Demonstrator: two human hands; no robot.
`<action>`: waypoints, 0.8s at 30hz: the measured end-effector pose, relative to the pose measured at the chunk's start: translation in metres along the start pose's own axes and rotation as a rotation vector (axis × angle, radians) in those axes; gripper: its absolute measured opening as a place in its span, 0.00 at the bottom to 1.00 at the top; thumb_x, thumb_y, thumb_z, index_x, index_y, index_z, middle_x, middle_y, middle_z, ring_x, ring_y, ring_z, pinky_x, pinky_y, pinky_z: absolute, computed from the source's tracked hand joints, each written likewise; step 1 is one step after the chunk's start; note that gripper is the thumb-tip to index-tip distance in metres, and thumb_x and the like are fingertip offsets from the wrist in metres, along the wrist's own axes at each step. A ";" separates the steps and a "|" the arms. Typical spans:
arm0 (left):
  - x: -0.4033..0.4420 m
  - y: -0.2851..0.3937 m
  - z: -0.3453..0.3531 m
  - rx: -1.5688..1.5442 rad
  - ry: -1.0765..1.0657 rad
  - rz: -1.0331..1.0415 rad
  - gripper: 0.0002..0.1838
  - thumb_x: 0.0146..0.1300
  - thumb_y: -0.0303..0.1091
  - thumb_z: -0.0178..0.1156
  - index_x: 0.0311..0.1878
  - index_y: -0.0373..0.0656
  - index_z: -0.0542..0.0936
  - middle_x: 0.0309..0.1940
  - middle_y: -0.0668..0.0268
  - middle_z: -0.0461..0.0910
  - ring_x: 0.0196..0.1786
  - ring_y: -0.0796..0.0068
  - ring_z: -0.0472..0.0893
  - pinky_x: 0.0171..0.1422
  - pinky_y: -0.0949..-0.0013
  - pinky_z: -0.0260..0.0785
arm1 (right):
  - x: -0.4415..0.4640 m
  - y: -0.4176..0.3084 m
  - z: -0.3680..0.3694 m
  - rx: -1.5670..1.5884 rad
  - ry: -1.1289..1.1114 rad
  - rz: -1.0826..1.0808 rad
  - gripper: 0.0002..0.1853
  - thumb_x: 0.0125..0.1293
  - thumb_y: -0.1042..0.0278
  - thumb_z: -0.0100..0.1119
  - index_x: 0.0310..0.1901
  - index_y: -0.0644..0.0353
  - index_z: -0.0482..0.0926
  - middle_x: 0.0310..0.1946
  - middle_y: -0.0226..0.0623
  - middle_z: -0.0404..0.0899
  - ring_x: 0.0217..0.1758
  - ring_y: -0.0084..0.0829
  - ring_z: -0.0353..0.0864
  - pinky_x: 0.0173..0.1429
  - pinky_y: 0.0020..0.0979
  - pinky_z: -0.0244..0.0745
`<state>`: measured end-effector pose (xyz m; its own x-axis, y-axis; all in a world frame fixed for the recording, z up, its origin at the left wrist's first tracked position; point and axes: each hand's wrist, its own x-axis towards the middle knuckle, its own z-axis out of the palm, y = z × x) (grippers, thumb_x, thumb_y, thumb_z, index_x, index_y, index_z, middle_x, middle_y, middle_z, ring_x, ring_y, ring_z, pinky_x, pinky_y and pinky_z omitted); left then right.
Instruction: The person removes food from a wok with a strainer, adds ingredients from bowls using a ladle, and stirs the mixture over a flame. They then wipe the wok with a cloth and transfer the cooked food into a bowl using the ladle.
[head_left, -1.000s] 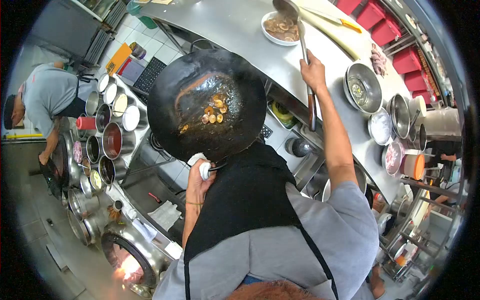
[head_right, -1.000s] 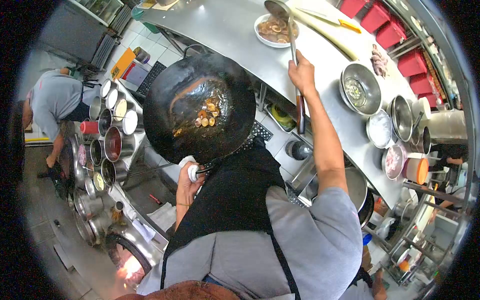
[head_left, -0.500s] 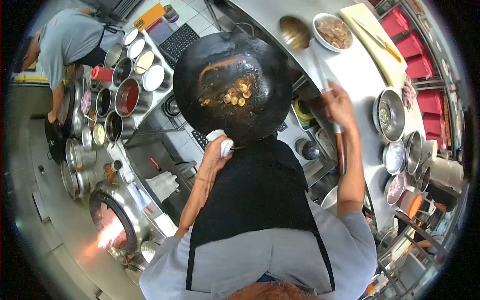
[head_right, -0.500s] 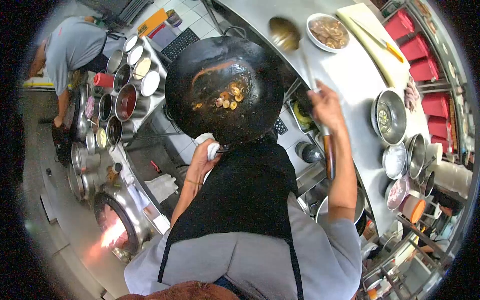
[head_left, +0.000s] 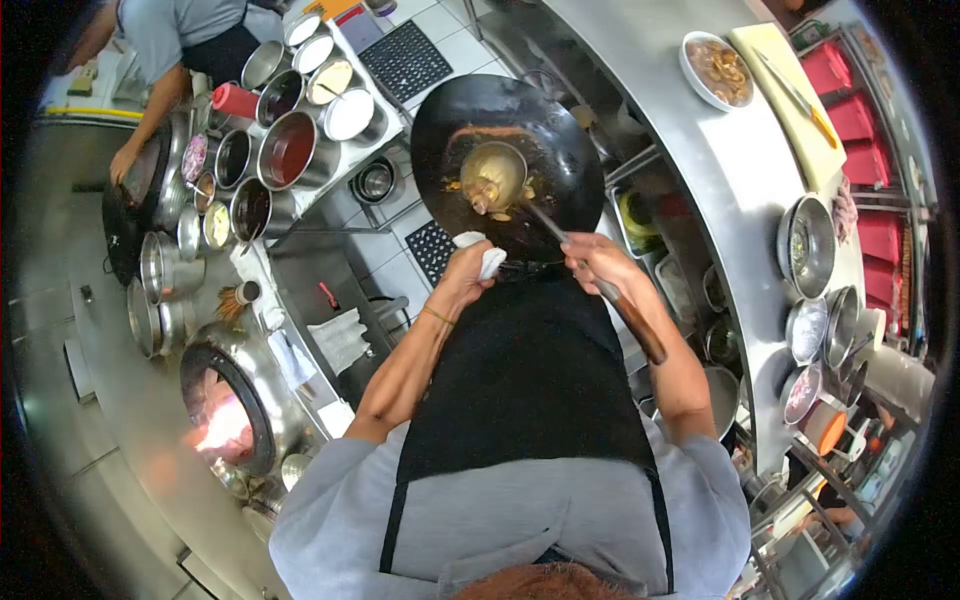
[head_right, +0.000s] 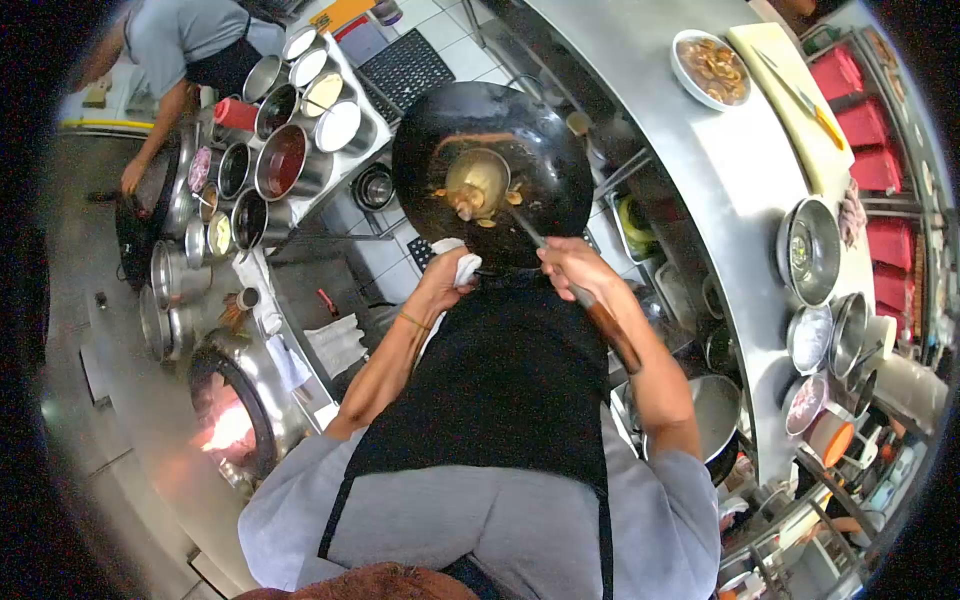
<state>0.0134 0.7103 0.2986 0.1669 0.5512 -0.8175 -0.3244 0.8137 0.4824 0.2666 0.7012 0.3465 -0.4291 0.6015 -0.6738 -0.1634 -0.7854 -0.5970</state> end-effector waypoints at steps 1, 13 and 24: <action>-0.001 -0.001 -0.002 0.002 0.015 0.002 0.06 0.58 0.34 0.56 0.31 0.43 0.73 0.19 0.65 0.73 0.16 0.74 0.70 0.12 0.74 0.52 | -0.003 0.006 -0.001 0.005 -0.014 0.003 0.04 0.71 0.69 0.48 0.38 0.58 0.69 0.21 0.25 0.66 0.12 0.14 0.60 0.10 0.23 0.58; -0.023 -0.007 -0.017 -0.054 -0.049 -0.096 0.04 0.60 0.34 0.54 0.31 0.47 0.71 0.20 0.67 0.72 0.17 0.75 0.70 0.13 0.76 0.52 | -0.030 0.015 0.012 0.445 -0.133 0.016 0.13 0.69 0.70 0.51 0.54 0.59 0.69 0.25 0.27 0.68 0.12 0.12 0.59 0.10 0.18 0.55; -0.032 0.024 0.002 0.069 -0.006 0.020 0.05 0.59 0.34 0.54 0.29 0.46 0.72 0.19 0.68 0.71 0.16 0.76 0.69 0.13 0.75 0.52 | 0.002 -0.036 -0.068 -0.713 0.462 -0.247 0.18 0.66 0.67 0.54 0.53 0.70 0.74 0.14 0.32 0.70 0.13 0.23 0.69 0.18 0.30 0.65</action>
<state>0.0024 0.7128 0.3371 0.1664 0.5683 -0.8058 -0.2627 0.8133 0.5192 0.3319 0.7410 0.3373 -0.0279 0.8621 -0.5059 0.4546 -0.4399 -0.7745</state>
